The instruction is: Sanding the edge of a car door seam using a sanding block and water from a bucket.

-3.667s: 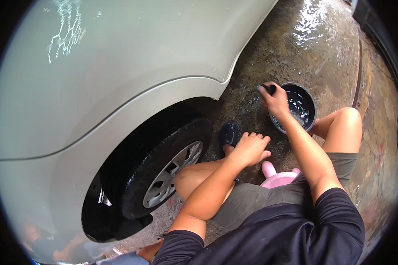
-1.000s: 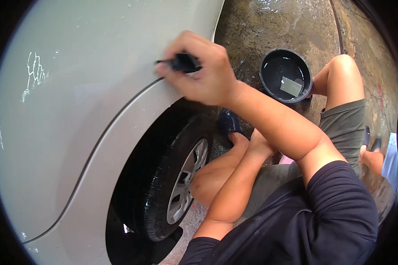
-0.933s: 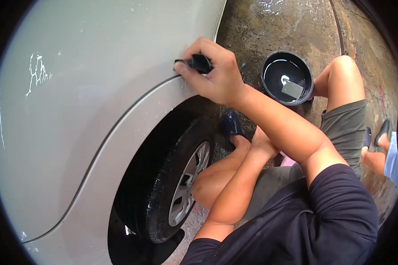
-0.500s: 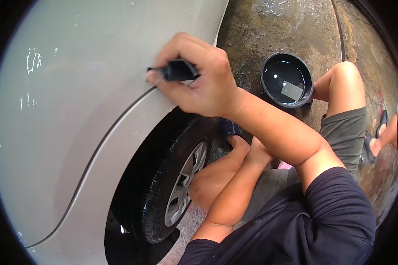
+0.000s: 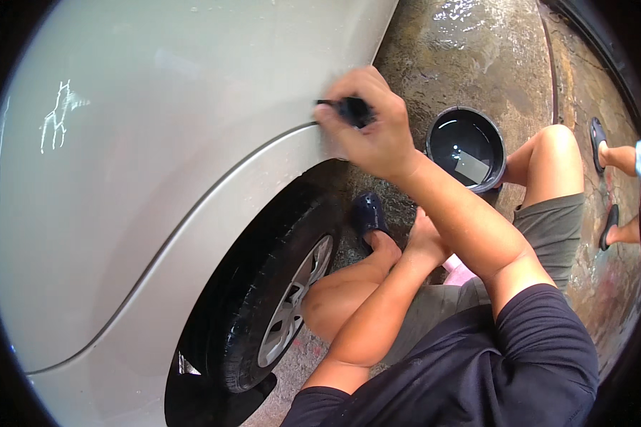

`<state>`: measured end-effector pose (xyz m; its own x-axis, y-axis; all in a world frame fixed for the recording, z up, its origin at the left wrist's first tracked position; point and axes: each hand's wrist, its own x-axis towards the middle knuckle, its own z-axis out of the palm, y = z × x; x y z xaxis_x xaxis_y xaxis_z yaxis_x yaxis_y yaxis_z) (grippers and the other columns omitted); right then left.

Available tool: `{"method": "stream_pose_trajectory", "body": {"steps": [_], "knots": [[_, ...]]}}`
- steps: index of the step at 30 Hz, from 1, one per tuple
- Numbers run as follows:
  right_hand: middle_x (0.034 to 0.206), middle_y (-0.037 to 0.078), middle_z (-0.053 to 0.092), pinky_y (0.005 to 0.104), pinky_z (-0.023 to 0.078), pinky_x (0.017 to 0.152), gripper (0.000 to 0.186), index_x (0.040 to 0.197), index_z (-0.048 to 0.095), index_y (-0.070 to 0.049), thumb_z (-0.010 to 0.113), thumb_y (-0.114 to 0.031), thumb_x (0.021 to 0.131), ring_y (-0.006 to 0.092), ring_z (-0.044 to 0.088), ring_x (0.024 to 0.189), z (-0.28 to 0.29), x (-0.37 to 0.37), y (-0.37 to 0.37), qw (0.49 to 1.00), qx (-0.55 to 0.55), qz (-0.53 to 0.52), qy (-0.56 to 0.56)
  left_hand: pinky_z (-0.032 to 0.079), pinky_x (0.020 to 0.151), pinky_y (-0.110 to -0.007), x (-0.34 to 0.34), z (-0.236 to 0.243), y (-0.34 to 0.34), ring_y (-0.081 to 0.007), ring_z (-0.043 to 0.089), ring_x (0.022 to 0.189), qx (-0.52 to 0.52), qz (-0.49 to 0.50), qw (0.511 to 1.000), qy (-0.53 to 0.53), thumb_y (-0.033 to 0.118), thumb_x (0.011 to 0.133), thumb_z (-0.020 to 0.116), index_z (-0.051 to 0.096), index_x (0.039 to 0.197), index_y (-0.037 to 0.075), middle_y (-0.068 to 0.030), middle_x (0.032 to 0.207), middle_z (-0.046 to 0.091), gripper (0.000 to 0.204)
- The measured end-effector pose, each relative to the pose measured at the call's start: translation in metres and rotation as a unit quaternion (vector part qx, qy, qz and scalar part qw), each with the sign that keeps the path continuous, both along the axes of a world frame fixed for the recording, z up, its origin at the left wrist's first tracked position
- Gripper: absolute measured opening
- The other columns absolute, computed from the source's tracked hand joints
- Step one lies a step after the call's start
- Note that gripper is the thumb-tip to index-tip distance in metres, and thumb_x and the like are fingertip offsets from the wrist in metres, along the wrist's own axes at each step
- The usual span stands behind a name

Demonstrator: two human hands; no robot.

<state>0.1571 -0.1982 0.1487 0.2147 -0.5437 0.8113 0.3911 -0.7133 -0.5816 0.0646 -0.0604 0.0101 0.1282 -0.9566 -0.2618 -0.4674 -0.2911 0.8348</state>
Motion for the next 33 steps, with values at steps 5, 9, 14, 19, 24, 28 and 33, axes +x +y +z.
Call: {"method": "stream_pose_trajectory", "body": {"steps": [5, 9, 14, 19, 24, 28, 33], "knots": [[0.085, 0.007, 0.067, 0.0351, 0.048, 0.076, 0.018, 0.090, 0.067, -0.004, 0.082, 0.000, 0.081, 0.0247, 0.061, 0.080, 0.009, -0.006, 0.000, 0.999, -0.035, -0.015, -0.007, 0.049, 0.110, -0.045, -0.009, 0.016, -0.001, -0.0404, 0.057, 0.137, 0.037, -0.008, 0.999, 0.021, 0.044, 0.086, 0.081, 0.059, 0.144, 0.007, -0.0215, 0.155, 0.056, 0.072], [0.084, 0.007, 0.066, 0.0356, 0.048, 0.075, 0.017, 0.090, 0.067, -0.003, 0.081, 0.001, 0.081, 0.0246, 0.061, 0.079, 0.005, 0.002, 0.011, 1.000, -0.022, -0.005, -0.010, 0.043, 0.116, -0.046, -0.001, -0.021, 0.016, -0.0406, 0.050, 0.143, -0.095, -0.040, 0.978, -0.180, 0.039, 0.090, 0.078, 0.058, 0.146, 0.008, -0.0214, 0.157, 0.054, 0.067], [0.085, 0.007, 0.067, 0.0357, 0.048, 0.075, 0.015, 0.089, 0.067, -0.004, 0.081, -0.001, 0.084, 0.0232, 0.059, 0.080, -0.004, -0.009, -0.004, 0.999, -0.025, -0.013, 0.029, 0.045, 0.115, -0.045, -0.003, 0.009, -0.001, -0.0318, 0.058, 0.140, -0.004, -0.092, 0.993, -0.075, 0.039, 0.097, 0.073, 0.064, 0.142, 0.007, -0.0177, 0.147, 0.064, 0.056], [0.083, 0.006, 0.068, 0.0343, 0.048, 0.074, 0.019, 0.090, 0.068, -0.005, 0.084, -0.002, 0.079, 0.0227, 0.060, 0.078, 0.054, -0.002, 0.010, 0.994, -0.094, 0.022, -0.051, 0.042, 0.118, -0.043, -0.009, 0.018, -0.001, -0.0323, 0.054, 0.142, -0.032, -0.044, 0.998, -0.015, 0.040, 0.099, 0.070, 0.057, 0.149, 0.008, -0.0153, 0.155, 0.058, 0.061], [0.083, 0.006, 0.067, 0.0323, 0.048, 0.074, 0.019, 0.087, 0.067, -0.004, 0.086, -0.004, 0.081, 0.0217, 0.061, 0.079, 0.036, -0.009, -0.010, 0.995, -0.099, 0.004, 0.002, 0.040, 0.116, -0.051, -0.009, 0.022, -0.005, -0.0347, 0.054, 0.140, 0.008, -0.094, 0.990, -0.102, 0.035, 0.094, 0.075, 0.065, 0.142, 0.011, -0.0157, 0.150, 0.061, 0.055], [0.084, 0.006, 0.068, 0.0327, 0.047, 0.073, 0.018, 0.088, 0.068, -0.005, 0.084, -0.001, 0.080, 0.0213, 0.060, 0.078, 0.052, -0.001, 0.002, 0.994, -0.098, 0.034, -0.029, 0.040, 0.113, -0.061, -0.001, -0.001, -0.005, -0.0385, 0.055, 0.137, -0.025, -0.030, 0.994, -0.100, 0.031, 0.095, 0.071, 0.066, 0.142, 0.009, -0.0194, 0.147, 0.061, 0.052], [0.083, 0.006, 0.068, 0.0332, 0.047, 0.074, 0.019, 0.086, 0.069, -0.005, 0.086, -0.002, 0.079, 0.0209, 0.060, 0.078, 0.072, -0.005, -0.006, 0.987, -0.150, 0.050, -0.016, 0.041, 0.112, -0.062, -0.008, 0.015, -0.004, -0.0391, 0.060, 0.128, -0.051, -0.026, 0.998, -0.035, 0.036, 0.094, 0.073, 0.064, 0.143, 0.009, -0.0183, 0.136, 0.067, 0.057]]}}
